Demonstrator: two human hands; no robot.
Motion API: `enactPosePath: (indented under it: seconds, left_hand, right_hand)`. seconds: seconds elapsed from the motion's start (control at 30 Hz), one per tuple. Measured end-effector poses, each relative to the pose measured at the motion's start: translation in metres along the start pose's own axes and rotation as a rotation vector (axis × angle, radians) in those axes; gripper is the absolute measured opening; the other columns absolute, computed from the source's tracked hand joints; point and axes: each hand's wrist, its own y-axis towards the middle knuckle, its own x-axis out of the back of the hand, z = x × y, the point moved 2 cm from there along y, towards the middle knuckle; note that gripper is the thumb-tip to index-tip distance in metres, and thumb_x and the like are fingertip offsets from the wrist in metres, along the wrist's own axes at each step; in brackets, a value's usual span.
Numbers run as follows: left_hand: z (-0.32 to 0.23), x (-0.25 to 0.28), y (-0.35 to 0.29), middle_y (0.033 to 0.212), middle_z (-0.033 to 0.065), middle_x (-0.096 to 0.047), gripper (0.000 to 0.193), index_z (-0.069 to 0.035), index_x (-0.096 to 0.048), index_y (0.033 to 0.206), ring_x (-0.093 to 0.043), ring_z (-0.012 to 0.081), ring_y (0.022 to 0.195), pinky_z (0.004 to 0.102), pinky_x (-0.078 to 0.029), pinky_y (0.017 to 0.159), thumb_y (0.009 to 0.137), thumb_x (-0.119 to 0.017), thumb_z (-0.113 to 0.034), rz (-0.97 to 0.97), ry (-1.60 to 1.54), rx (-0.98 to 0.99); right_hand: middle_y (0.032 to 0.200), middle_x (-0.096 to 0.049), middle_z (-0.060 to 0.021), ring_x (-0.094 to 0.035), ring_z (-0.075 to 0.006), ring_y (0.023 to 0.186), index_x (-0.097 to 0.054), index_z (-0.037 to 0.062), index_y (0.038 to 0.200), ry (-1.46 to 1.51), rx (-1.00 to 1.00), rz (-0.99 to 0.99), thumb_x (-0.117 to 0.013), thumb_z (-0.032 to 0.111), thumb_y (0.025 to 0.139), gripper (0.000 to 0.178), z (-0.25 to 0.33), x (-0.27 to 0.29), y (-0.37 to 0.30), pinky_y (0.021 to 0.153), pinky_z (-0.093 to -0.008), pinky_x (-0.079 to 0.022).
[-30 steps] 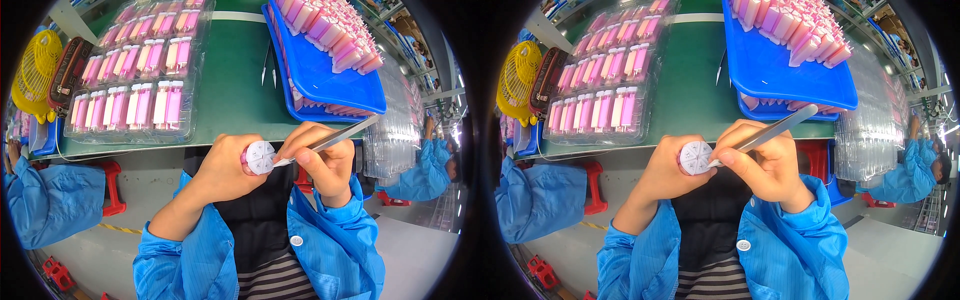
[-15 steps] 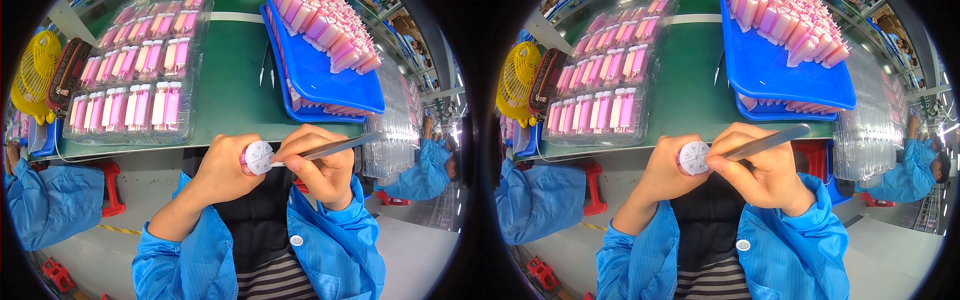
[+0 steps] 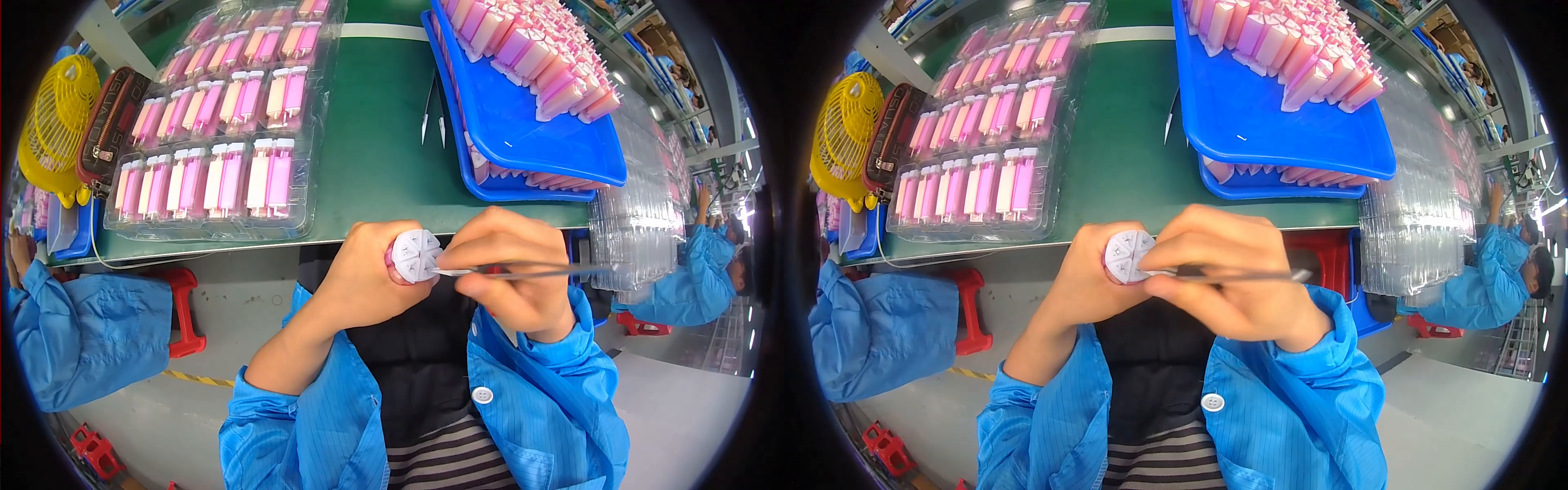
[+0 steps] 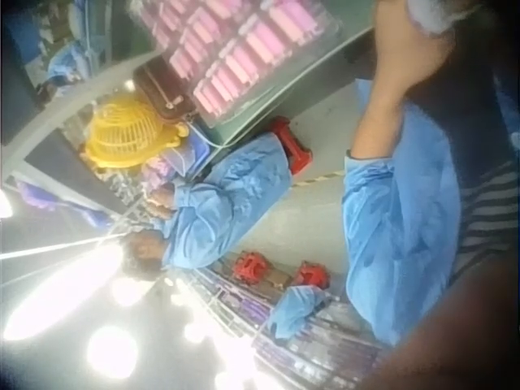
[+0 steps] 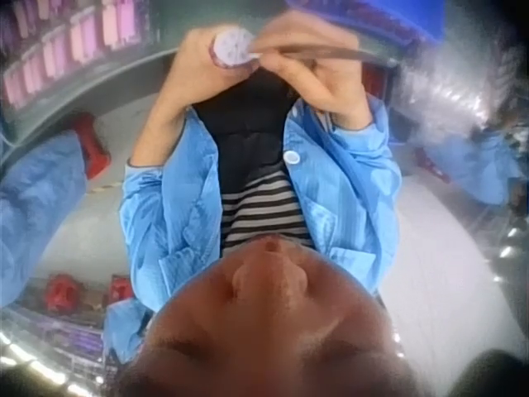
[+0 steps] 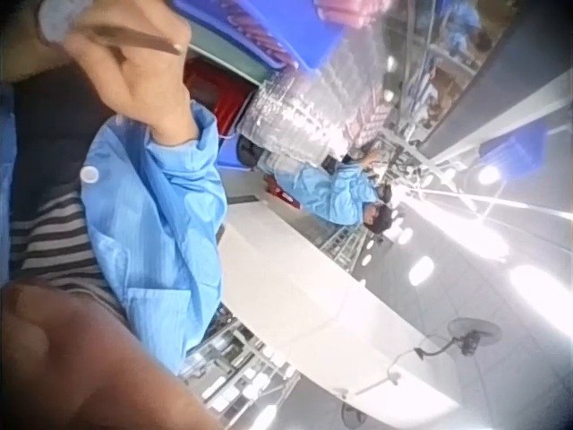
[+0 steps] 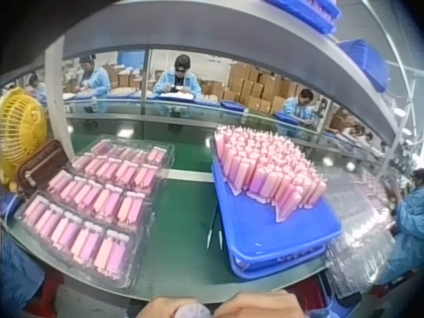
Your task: The person assembles or cleans small pink and white plastic components using tweezers.
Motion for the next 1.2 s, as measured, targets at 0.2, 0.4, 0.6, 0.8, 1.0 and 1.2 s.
enactPosePath:
  seconds: [0.2, 0.4, 0.6, 0.8, 1.0, 1.2]
  left_hand:
    - [-0.008, 0.004, 0.004, 0.070, 0.0103, -0.065, 0.021, -0.001, -0.062, 0.078, -0.065, 0.0206, 0.064, 0.0316, -0.050, 0.060, 0.067, -0.078, -0.006, 0.011, -0.040, 0.001]
    - [-0.013, 0.005, -0.001, 0.074, 0.0079, -0.067, 0.021, -0.001, -0.064, 0.082, -0.065, 0.0132, 0.068, 0.0292, -0.051, 0.062, 0.068, -0.079, -0.006, -0.024, -0.193, 0.015]
    - [-0.043, 0.031, -0.014, 0.071, 0.0039, -0.062, 0.023, -0.002, -0.062, 0.081, -0.058, 0.0105, 0.065, 0.0272, -0.047, 0.060, 0.068, -0.080, -0.008, -0.121, -0.111, -0.085]
    - [-0.065, 0.116, 0.008, 0.070, 0.0055, -0.065, 0.019, -0.001, -0.063, 0.078, -0.059, 0.0079, 0.064, 0.0265, -0.048, 0.061, 0.067, -0.078, -0.007, -0.474, 0.205, 0.029]
    - [-0.046, 0.251, 0.097, 0.080, 0.0058, -0.067, 0.029, 0.000, -0.066, 0.088, -0.063, 0.0137, 0.074, 0.0281, -0.050, 0.072, 0.065, -0.081, -0.009, -0.689, 0.570, 0.126]
    - [0.006, 0.331, 0.190, 0.103, 0.0173, -0.068, 0.065, 0.005, -0.057, 0.105, -0.067, 0.0270, 0.091, 0.0359, -0.052, 0.080, 0.055, -0.087, -0.023, -0.883, 0.625, 0.331]
  right_hand:
    - [0.096, -0.069, -0.0224, -0.069, -0.0339, 0.090, -0.066, -0.0077, 0.104, 0.418, 0.033, -0.410, -0.060, 0.036, 0.094, 0.045, -0.019, -0.014, -0.015, 0.078, -0.0400, -0.056]
    - [0.084, -0.072, -0.0197, -0.069, -0.0424, 0.090, -0.058, 0.0034, 0.112, -0.004, 0.349, -0.210, -0.048, 0.050, 0.096, 0.050, -0.016, -0.019, -0.009, 0.073, -0.0454, -0.058]
    - [0.080, -0.071, -0.0158, -0.072, -0.0334, 0.080, -0.047, 0.0047, 0.118, 0.076, 0.378, -0.479, -0.044, 0.047, 0.098, 0.047, -0.026, -0.021, -0.028, 0.064, -0.0374, -0.058]
    - [0.086, -0.070, -0.0187, -0.069, -0.0265, 0.067, -0.057, 0.0017, 0.109, 0.209, 0.199, -0.495, -0.055, 0.044, 0.095, 0.045, -0.061, -0.032, -0.018, 0.060, -0.0336, -0.057]
    - [0.085, -0.071, -0.0169, -0.070, -0.0249, 0.067, -0.064, -0.0013, 0.102, 0.243, 0.189, -0.457, -0.062, 0.039, 0.093, 0.041, -0.079, -0.036, 0.007, 0.061, -0.0319, -0.056]
    - [0.080, -0.071, -0.0150, -0.070, -0.0248, 0.067, -0.064, -0.0006, 0.101, 0.164, 0.140, -0.386, -0.061, 0.038, 0.094, 0.039, -0.085, -0.040, 0.002, 0.062, -0.0322, -0.055]
